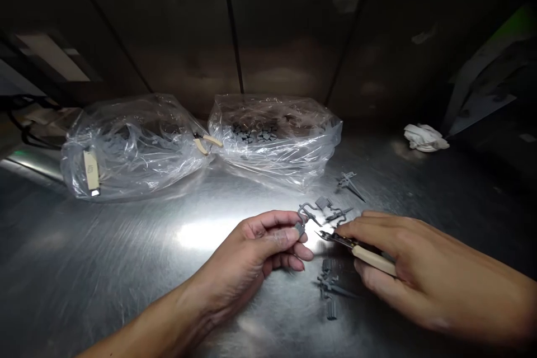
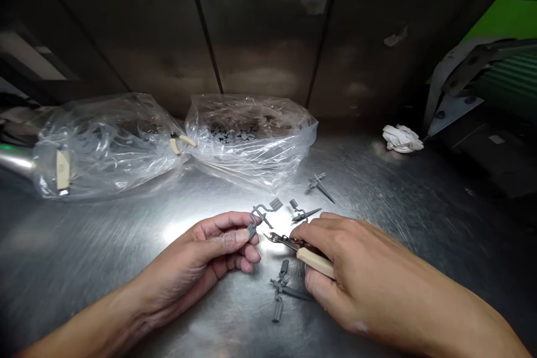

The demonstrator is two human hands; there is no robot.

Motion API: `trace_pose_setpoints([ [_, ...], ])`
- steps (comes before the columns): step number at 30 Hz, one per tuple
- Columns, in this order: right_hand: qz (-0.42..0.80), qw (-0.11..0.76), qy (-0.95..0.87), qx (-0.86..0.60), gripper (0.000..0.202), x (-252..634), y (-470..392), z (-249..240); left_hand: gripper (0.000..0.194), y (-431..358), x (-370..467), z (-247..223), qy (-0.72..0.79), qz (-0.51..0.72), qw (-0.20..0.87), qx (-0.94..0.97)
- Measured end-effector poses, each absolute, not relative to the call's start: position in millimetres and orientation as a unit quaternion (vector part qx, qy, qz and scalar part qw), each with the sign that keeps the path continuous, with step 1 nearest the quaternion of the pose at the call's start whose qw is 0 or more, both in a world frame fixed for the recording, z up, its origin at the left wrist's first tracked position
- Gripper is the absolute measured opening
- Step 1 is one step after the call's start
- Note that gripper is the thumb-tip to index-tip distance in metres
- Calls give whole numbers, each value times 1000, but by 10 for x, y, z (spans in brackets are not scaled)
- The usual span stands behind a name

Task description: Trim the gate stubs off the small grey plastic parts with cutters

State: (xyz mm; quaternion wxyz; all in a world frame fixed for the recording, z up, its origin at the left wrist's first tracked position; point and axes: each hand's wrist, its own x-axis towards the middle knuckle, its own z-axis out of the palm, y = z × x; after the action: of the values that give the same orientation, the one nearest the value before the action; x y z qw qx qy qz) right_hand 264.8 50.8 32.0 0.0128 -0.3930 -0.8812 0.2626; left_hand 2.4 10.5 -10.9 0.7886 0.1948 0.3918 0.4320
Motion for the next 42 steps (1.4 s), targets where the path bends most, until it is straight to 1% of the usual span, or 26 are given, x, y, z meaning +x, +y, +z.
trace_pose_setpoints([
  [3,266,13,-883,-386,29,2630,502,297,31,90,37,-81,379,430,798,188],
  [8,279,-6,-882,-379,26,2580,515,284,30,87,26,-63,360,430,809,176],
  [13,282,2,-883,-375,25,2562,508,306,30,84,22,-69,358,430,813,162],
  [17,256,9,-891,-375,17,2542,491,291,32,84,28,-64,352,429,818,154],
  [20,220,37,-907,-358,13,2537,483,237,35,86,26,-60,352,430,818,148],
  [26,102,139,-931,-321,14,2571,462,89,38,82,31,-50,351,438,816,137],
  [35,46,174,-940,-291,16,2523,478,68,38,91,67,-40,363,445,808,130],
  [39,55,166,-945,-277,17,2509,538,50,44,79,21,-65,384,445,801,113],
  [41,61,130,-942,-305,14,2449,514,100,46,32,-34,-114,395,441,798,114],
  [42,62,100,-937,-330,11,2400,492,151,43,17,-57,-160,400,442,793,124],
])
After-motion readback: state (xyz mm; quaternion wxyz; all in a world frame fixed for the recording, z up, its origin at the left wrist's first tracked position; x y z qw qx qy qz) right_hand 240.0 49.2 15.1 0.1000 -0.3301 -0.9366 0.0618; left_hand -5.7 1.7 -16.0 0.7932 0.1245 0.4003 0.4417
